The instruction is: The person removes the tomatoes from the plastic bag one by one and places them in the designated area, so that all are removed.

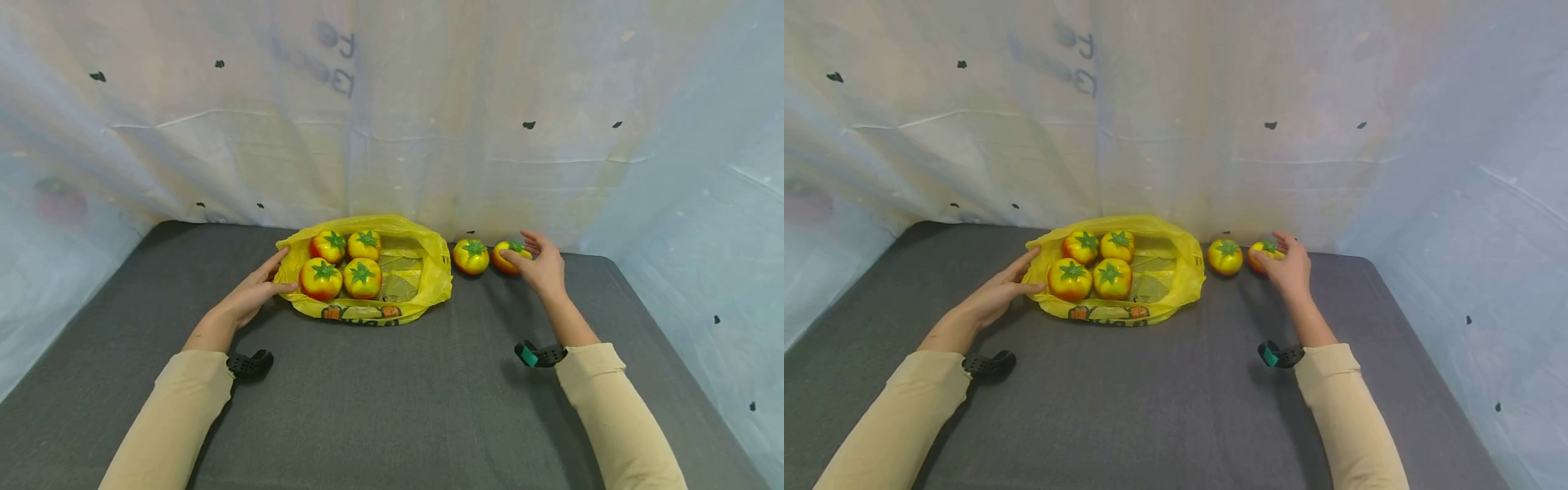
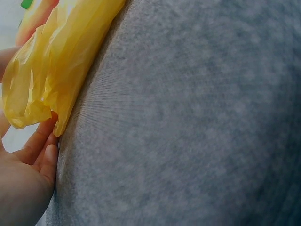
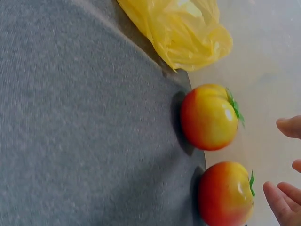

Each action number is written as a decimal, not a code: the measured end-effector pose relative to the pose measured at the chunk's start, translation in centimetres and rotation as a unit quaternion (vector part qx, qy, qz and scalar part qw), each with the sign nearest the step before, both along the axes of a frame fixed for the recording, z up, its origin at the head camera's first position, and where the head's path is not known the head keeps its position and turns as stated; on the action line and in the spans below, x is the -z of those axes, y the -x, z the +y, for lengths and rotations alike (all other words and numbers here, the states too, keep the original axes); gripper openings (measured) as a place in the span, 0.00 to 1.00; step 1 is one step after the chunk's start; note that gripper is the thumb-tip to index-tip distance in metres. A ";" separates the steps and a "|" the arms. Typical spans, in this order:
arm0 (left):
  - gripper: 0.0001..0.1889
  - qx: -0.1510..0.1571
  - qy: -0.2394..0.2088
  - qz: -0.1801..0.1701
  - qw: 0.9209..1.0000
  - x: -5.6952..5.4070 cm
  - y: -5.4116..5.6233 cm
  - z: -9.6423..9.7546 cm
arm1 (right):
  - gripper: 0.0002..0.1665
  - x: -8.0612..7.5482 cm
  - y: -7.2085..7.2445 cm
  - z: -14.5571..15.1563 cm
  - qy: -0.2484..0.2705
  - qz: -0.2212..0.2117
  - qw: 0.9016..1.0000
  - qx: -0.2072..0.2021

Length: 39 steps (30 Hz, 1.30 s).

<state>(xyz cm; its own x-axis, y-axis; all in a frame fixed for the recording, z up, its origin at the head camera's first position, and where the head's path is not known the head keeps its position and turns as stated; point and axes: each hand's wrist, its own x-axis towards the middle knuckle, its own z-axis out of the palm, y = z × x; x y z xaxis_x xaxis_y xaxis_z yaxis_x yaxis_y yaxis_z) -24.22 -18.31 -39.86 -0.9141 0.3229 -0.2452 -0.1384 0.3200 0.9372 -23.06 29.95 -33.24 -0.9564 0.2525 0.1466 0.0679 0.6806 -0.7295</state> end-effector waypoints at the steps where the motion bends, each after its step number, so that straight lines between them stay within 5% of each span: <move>1: 0.49 0.000 0.001 0.000 1.000 0.0 0.0 0.0 | 0.41 0.0 0.0 -0.2 0.003 0.001 1.000 -0.003; 39: 0.48 -0.003 0.002 -0.002 1.000 -0.1 0.1 0.2 | 0.35 1.2 -0.5 -7.0 0.040 0.030 0.991 -0.120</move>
<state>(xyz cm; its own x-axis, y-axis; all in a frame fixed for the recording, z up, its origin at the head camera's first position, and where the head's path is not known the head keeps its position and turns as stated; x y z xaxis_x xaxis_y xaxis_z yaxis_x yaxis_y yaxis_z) -24.30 -18.10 -39.72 -0.9151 0.3164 -0.2498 -0.1438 0.3225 0.9356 -22.52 22.97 -34.48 -0.9806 0.0309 0.1935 -0.1344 0.6121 -0.7792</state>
